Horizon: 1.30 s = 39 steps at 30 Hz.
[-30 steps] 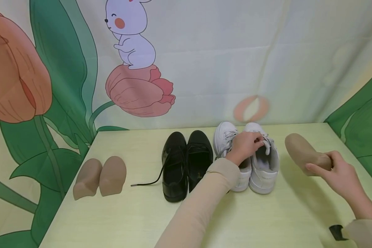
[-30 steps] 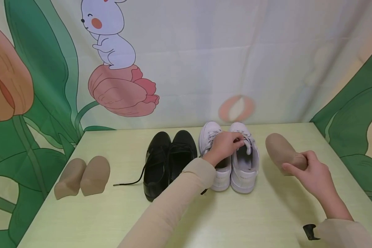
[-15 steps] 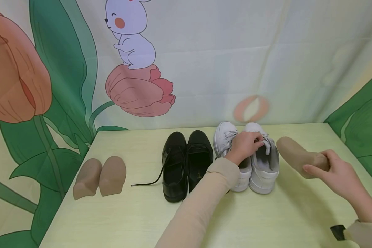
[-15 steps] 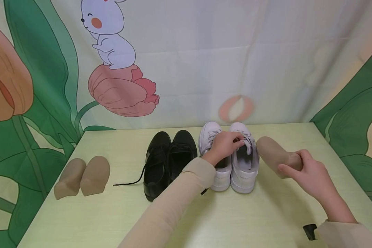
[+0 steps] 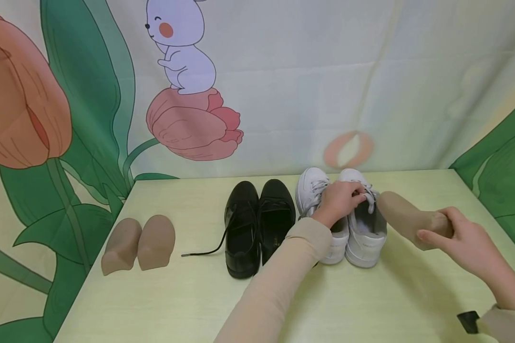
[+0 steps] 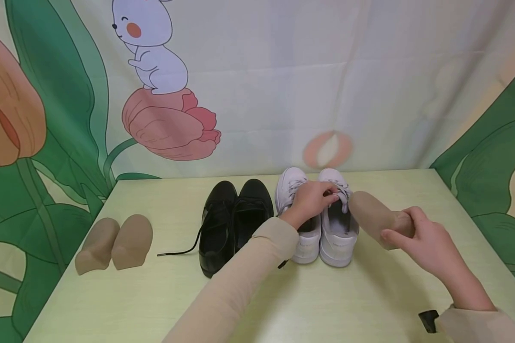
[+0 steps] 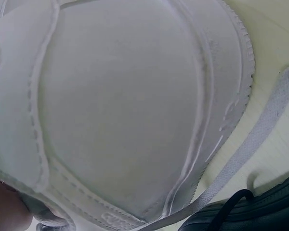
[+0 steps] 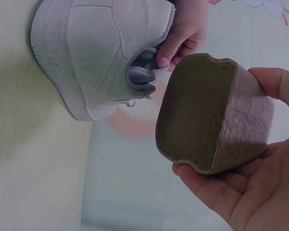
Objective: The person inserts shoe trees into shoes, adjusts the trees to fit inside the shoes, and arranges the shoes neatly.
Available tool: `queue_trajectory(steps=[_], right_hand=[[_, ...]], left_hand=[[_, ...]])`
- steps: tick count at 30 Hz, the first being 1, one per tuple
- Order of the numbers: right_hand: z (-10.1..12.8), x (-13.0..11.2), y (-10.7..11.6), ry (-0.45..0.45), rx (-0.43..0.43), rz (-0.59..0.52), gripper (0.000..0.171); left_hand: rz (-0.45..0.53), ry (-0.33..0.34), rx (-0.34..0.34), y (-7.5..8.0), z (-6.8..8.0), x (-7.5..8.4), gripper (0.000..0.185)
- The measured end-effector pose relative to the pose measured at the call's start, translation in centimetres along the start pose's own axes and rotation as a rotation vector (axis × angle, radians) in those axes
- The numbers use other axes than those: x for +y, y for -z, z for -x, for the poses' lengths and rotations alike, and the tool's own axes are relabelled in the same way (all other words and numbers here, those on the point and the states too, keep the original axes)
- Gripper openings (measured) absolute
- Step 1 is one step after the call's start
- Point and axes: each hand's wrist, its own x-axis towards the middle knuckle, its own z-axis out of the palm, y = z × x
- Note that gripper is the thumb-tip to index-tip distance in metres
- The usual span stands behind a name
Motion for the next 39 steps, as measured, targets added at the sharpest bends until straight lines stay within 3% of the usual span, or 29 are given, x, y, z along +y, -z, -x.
queue_trajectory(steps=[15,39], right_hand=[[0.2,-1.5,-0.1,0.053,-0.026,0.004,0.055],[-0.4,-2.7,-2.0,0.108,-0.096,-0.038,0.050]], left_hand=[[-0.008,-0.048,0.064,0.0,-0.1,-0.2,0.013],[-0.013,-0.039,0.040,0.0,0.3,-0.3,0.017]])
